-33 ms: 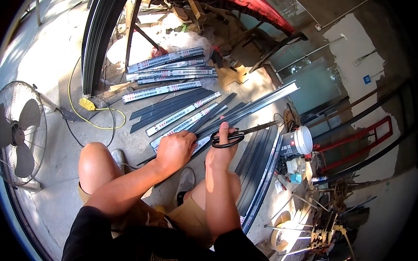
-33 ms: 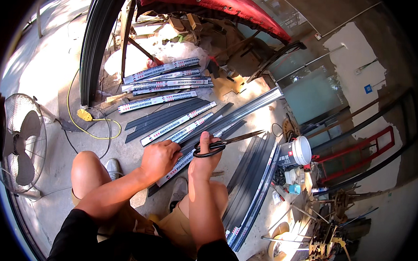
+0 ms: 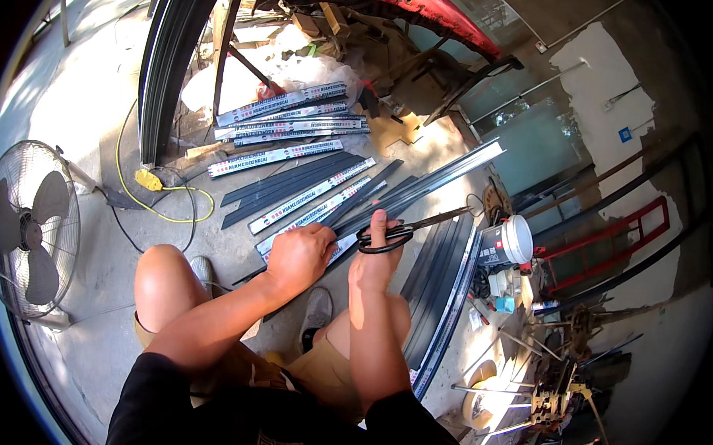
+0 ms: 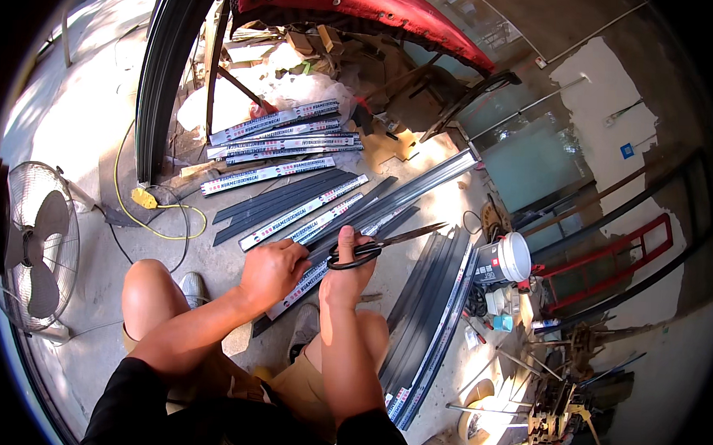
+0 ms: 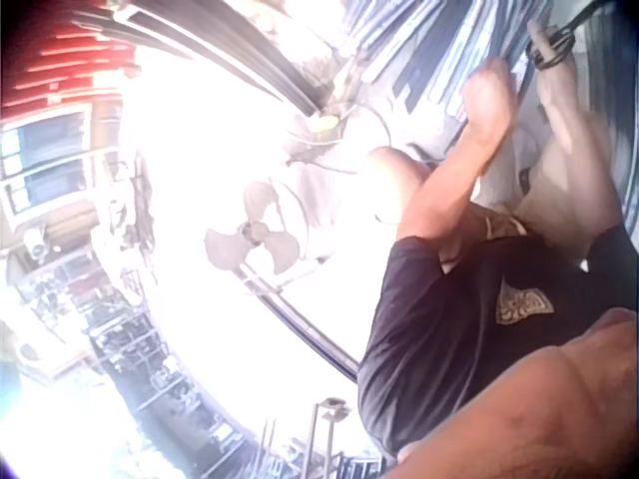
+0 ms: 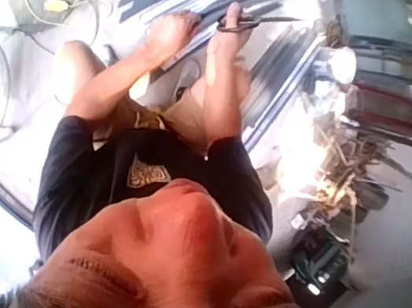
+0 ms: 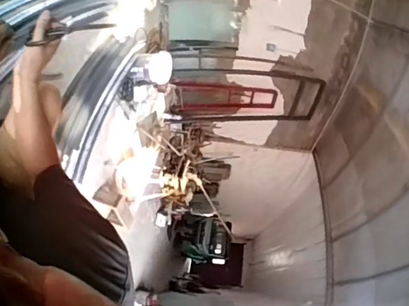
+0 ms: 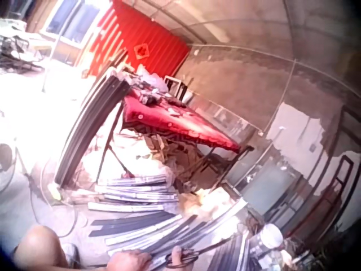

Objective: The person holds and cuts multiple long metal strips using a pair of shears, moving individual strips aside and picking up new ones while seated.

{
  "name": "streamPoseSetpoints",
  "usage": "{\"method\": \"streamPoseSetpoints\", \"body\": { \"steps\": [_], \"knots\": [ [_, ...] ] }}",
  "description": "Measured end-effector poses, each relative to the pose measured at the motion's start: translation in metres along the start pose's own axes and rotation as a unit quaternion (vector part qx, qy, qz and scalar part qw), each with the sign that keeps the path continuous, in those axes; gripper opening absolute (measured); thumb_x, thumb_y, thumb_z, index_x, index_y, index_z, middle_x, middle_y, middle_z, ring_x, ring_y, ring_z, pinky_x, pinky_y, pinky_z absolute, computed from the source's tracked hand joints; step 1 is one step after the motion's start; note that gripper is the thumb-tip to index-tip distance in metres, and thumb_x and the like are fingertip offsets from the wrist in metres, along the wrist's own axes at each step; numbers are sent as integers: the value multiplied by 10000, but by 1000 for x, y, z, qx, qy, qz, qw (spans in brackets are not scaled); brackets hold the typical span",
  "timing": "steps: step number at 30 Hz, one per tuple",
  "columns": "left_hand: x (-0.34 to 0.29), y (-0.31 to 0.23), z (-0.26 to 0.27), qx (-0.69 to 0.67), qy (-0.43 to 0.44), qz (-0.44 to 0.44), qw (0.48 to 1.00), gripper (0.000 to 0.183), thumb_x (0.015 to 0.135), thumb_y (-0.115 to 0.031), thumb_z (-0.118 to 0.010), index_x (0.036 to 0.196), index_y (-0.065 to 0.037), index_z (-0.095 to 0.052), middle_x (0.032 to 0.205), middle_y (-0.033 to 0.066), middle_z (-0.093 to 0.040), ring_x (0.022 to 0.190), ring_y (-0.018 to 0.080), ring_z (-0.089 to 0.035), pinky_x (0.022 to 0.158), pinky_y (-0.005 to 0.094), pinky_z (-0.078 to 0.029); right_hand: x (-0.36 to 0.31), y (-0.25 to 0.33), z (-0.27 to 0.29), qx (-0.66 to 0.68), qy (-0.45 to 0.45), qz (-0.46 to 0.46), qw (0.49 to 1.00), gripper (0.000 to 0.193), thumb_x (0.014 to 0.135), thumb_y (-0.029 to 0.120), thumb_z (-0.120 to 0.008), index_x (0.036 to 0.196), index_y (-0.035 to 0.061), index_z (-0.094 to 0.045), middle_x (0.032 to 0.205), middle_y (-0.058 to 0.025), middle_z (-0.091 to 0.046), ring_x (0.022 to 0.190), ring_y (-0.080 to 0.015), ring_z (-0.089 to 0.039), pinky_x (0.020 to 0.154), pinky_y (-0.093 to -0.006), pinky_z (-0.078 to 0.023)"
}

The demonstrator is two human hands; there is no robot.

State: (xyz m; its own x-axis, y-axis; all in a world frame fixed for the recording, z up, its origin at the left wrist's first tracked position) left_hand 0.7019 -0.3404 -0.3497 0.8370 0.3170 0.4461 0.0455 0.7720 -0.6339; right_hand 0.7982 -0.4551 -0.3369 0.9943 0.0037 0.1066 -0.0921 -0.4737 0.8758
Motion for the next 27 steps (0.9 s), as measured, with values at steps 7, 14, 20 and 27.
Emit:
{"method": "streamPoseSetpoints", "body": {
  "steps": [7,14,20,27],
  "knots": [
    [14,-24,11,-80,-31,17,996,175,877,-121,-743,1044,-94,-788,895,117,-750,794,351,-737,698,453,-595,-12,-20,5,-8,35,-41,999,281,998,140,-790,994,69,-517,950,-7,-563,862,-112,-534,776,-284,-461],
    [24,-27,21,-183,-30,51,981,312,865,1,-641,1141,-44,-777,954,183,-785,790,314,-778,740,375,-611,-11,-35,14,9,72,-64,995,313,997,178,-798,997,79,-501,954,-3,-558,876,-113,-533,776,-281,-466],
    [19,-24,22,-263,-15,55,963,526,849,65,-627,1367,-23,-647,1029,175,-798,848,257,-792,750,355,-622,-14,-34,13,16,95,-74,993,320,994,192,-803,1012,75,-506,971,-6,-556,887,-118,-537,785,-279,-469],
    [20,-11,15,-568,58,139,809,603,873,185,-558,1446,-1,-540,1305,153,-721,1225,207,-693,988,314,-556,-14,-35,11,17,95,-74,993,304,1003,223,-795,1036,57,-542,991,-13,-589,893,-113,-542,781,-277,-463]
  ]
}}
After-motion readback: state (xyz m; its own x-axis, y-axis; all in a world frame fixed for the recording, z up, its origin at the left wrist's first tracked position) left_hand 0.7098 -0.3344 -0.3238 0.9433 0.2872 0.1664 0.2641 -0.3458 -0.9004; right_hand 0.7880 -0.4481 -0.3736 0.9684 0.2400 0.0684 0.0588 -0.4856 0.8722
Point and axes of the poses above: each hand's wrist, its own x-axis towards the middle knuckle, its own z-axis out of the back of the hand, y = z × x, the point moved 1 cm from there along x, towards the middle knuckle
